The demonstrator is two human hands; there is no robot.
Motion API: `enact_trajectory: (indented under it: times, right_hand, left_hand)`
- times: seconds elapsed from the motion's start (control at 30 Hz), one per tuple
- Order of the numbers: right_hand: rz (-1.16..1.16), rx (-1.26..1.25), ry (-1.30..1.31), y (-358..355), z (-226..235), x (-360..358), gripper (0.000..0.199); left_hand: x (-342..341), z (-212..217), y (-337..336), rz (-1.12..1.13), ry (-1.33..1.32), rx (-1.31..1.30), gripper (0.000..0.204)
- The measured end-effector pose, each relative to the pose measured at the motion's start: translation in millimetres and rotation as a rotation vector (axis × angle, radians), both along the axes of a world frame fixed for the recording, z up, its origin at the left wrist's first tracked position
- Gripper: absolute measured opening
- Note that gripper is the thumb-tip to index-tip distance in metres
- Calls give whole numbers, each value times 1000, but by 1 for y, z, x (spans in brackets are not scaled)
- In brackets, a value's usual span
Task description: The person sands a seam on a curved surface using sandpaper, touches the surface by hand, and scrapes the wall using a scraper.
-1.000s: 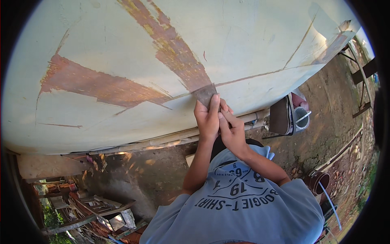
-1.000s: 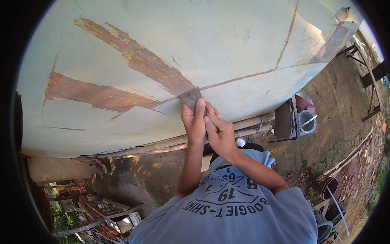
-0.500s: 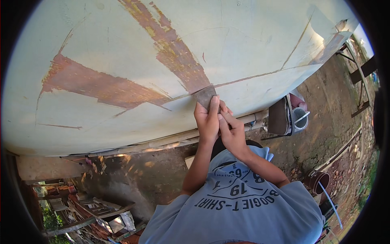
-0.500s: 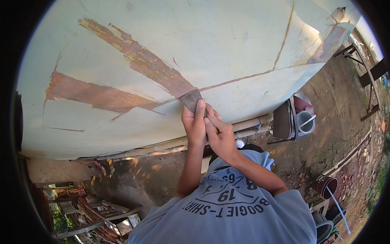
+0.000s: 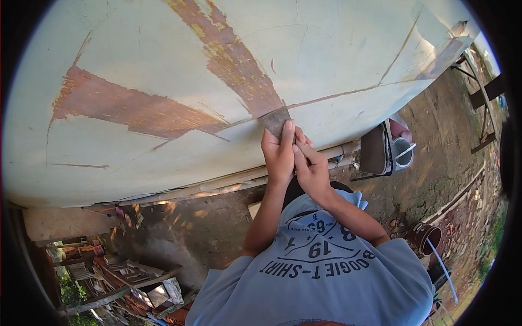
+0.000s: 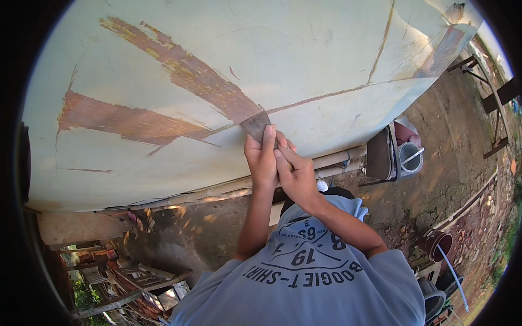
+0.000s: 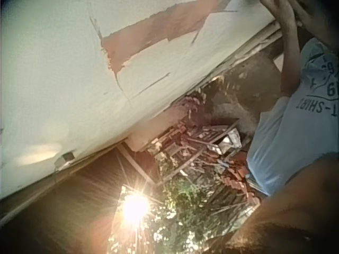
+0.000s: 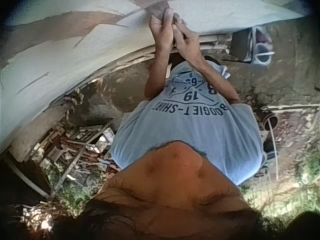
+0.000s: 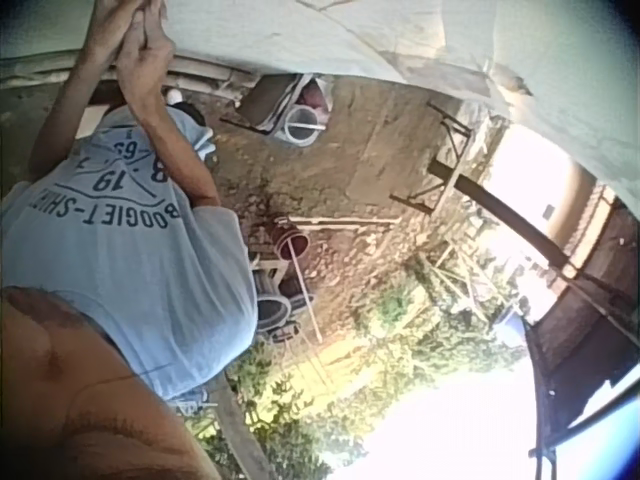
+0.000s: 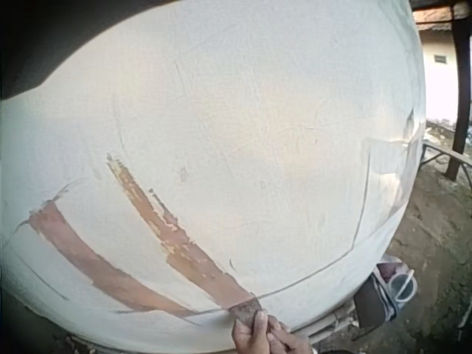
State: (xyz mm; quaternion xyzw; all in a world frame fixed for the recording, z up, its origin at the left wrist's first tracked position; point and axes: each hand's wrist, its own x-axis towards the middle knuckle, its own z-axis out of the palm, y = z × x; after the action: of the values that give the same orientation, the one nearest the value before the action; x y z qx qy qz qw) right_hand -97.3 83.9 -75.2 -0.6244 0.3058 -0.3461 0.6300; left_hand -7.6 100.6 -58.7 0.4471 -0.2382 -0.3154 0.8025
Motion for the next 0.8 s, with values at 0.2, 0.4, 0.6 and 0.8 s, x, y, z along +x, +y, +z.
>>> enact_trajectory:
  times: [0.2, 0.4, 0.6, 0.8]
  right_hand:
    - [50, 41, -96, 1, 33, 0, 28]
    - [-147, -170, -179, 1, 4, 12, 25]
    - [19, -9, -140, 4, 35, 1, 28]
    - [74, 78, -191, -7, 52, 4, 27]
  left_hand:
    - [3, 42, 0, -10, -46, 5, 8]
    - [-1, 16, -7, 33, 9, 12, 11]
    - [1, 37, 1, 3, -48, 0, 13]
    - [4, 63, -7, 0, -52, 21, 12]
